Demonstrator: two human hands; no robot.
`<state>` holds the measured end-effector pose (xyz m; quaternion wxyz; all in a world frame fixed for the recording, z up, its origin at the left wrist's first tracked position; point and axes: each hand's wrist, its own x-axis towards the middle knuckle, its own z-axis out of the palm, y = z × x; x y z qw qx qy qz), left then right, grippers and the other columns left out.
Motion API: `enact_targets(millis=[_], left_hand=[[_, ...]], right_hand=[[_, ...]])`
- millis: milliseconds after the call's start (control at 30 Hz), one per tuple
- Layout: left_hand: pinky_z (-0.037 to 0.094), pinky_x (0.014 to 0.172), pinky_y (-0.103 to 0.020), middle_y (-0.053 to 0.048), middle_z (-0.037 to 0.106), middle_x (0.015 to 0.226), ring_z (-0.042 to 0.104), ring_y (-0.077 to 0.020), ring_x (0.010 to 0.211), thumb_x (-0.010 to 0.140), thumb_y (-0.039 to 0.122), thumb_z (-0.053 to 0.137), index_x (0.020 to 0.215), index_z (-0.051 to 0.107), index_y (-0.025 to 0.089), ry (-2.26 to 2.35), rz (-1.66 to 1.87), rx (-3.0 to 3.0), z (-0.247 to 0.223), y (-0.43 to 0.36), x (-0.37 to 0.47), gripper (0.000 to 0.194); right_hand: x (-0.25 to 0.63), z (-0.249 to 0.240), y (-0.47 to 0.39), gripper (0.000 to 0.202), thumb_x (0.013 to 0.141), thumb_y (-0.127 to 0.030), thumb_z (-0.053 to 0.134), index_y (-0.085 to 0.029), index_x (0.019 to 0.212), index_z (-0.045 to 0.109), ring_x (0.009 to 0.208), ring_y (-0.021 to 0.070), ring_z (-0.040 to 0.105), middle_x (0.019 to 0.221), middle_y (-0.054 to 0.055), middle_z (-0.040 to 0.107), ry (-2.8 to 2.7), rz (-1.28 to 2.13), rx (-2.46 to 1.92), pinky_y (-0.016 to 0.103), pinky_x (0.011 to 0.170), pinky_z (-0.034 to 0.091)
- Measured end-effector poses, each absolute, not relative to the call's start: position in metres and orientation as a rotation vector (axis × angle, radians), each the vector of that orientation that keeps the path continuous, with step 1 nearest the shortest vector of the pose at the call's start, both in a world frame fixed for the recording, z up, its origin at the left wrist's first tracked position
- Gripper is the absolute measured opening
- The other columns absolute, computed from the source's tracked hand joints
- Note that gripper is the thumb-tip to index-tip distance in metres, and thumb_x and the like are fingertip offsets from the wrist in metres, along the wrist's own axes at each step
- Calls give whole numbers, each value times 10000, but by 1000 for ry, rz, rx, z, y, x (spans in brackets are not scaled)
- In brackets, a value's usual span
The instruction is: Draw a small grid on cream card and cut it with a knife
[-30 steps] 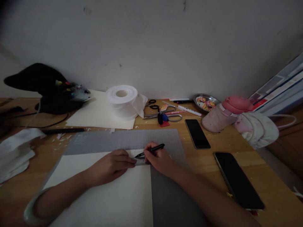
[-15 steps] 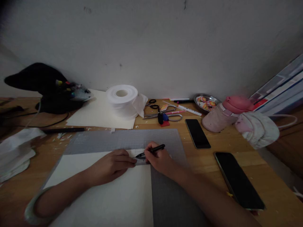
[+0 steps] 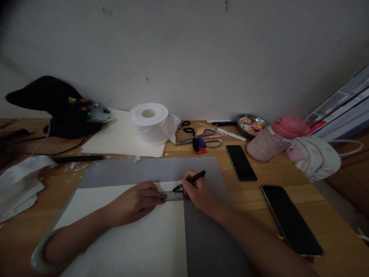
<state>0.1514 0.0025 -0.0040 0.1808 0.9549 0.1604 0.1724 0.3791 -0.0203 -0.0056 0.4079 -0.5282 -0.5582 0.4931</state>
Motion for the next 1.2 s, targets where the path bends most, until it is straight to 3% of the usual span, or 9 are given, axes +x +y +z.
enact_targets(millis=[933,1033,1100,1200], left_hand=[[450,814,-326,-44,657,1068,539,-189,930,848,97,465,1044,625,183,438,524,2694,-7,4,151,268],[449,821,-318,-40,665,1044,541,-181,935,853,98,458,1044,622,187,445,550,2685,-5,3,151,266],[447,828,-316,-40,666,1038,542,-178,942,860,104,451,1042,621,190,452,547,2678,-4,3,151,264],[447,830,-319,-36,661,1055,542,-179,944,857,103,456,1044,620,188,447,527,2670,-4,3,151,263]], right_hand=[[383,0,-21,139,743,-243,435,-210,612,403,420,98,378,448,-61,392,-1411,1014,-1425,221,429,298],[391,6,-22,120,792,-231,427,-211,676,452,515,117,459,557,-25,481,-1548,676,-1391,240,496,363],[396,10,-20,71,801,-194,451,-207,785,519,664,145,528,711,21,574,-1806,442,-1361,278,622,417],[399,10,-14,282,746,-73,478,-195,980,577,894,208,540,954,83,612,-2307,262,-1329,358,791,409]])
